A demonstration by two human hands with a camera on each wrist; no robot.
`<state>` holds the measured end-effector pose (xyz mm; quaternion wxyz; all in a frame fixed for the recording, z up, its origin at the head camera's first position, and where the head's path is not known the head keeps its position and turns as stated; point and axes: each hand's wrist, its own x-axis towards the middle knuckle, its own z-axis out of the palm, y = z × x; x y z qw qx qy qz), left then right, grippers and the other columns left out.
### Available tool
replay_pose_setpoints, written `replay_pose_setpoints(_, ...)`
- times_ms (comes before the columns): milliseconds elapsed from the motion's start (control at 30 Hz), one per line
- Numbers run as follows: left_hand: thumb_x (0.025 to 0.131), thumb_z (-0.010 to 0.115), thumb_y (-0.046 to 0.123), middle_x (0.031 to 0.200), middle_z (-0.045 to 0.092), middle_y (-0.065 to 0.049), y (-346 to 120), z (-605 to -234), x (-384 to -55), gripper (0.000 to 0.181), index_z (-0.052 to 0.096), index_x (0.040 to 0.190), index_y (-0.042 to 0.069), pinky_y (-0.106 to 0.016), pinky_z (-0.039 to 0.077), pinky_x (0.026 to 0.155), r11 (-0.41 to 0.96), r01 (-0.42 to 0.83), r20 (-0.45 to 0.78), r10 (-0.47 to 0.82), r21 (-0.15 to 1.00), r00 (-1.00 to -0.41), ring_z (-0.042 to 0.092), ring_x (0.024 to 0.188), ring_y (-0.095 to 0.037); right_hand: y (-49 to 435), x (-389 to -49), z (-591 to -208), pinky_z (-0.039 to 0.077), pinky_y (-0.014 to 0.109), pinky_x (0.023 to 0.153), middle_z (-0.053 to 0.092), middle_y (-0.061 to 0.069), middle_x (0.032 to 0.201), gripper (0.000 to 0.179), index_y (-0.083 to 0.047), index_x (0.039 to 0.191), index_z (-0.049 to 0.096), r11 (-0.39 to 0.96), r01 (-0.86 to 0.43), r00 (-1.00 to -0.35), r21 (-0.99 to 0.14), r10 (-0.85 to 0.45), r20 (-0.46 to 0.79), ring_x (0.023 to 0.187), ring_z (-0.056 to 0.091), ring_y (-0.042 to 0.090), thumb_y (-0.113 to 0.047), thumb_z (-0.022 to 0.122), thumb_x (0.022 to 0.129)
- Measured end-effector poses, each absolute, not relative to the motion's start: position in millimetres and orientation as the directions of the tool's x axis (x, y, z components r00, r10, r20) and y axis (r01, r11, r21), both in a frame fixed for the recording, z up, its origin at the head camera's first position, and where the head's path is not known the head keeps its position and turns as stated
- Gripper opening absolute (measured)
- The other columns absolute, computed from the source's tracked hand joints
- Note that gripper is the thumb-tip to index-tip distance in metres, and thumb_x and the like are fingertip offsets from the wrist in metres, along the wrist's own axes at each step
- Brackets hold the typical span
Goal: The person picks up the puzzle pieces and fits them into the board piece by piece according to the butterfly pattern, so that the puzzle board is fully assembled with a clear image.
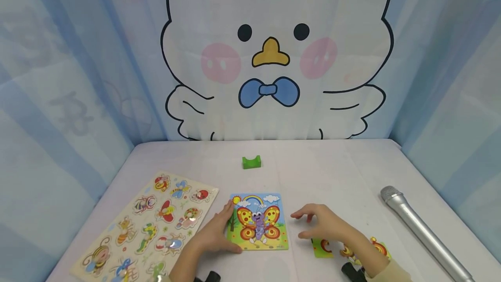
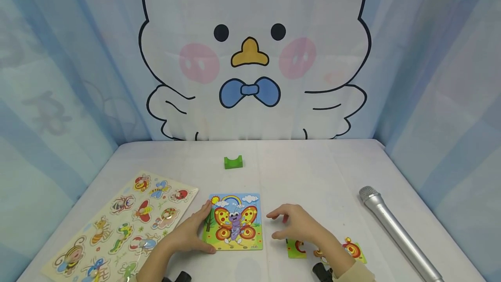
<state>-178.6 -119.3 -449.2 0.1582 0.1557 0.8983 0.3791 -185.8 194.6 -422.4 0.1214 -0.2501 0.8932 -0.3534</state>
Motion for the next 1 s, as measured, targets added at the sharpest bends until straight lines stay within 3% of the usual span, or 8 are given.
replay_pose_setpoints(300, 0.053, 0.086, 0.033, 0.150, 0.012, -0.019, -119.5, -449.3, -178.5, 0.117, 0.021, 0.143, -0.004, -0.054, 0.012, 0.109, 0.668, 0.156, -0.169, 0.396, 0.727, -0.903, 0.013, 0.136, -0.038, 218.5, -170.8, -425.3, 0.043, 0.023, 0.061, 0.064, 0.002, 0.105, 0.044, -0.009, 0.109, 0.065, 0.621, -0.353, -0.847, -0.700, -0.530, -0.044, 0.075, 0.049, 0.010, -0.026, 0.078, 0.070)
replay_pose_setpoints(600, 0.054, 0.086, 0.035, 0.151, 0.011, -0.017, -119.9, -451.7, -181.2, 0.117, 0.020, 0.143, -0.001, -0.054, 0.012, 0.109, 0.677, 0.150, -0.180, 0.392, 0.721, -0.902, 0.013, 0.136, -0.038, 234.8, -158.3, -428.2, 0.039, 0.021, 0.061, 0.062, -0.007, 0.096, 0.048, -0.009, 0.108, 0.065, 0.641, -0.357, -0.858, -0.680, -0.513, -0.033, 0.074, 0.045, 0.008, -0.032, 0.078, 0.068)
replay_pose_setpoints(1000, 0.054, 0.086, 0.034, 0.150, 0.013, -0.018, -119.6, -450.6, -179.4, 0.116, 0.022, 0.143, -0.003, -0.053, 0.012, 0.109, 0.670, 0.155, -0.171, 0.394, 0.726, -0.903, 0.013, 0.136, -0.037, 242.7, -149.5, -427.6, 0.038, 0.021, 0.062, 0.054, -0.012, 0.087, 0.055, -0.010, 0.110, 0.065, 0.705, -0.339, -0.867, -0.623, -0.491, -0.083, 0.075, 0.042, 0.008, -0.021, 0.083, 0.059)
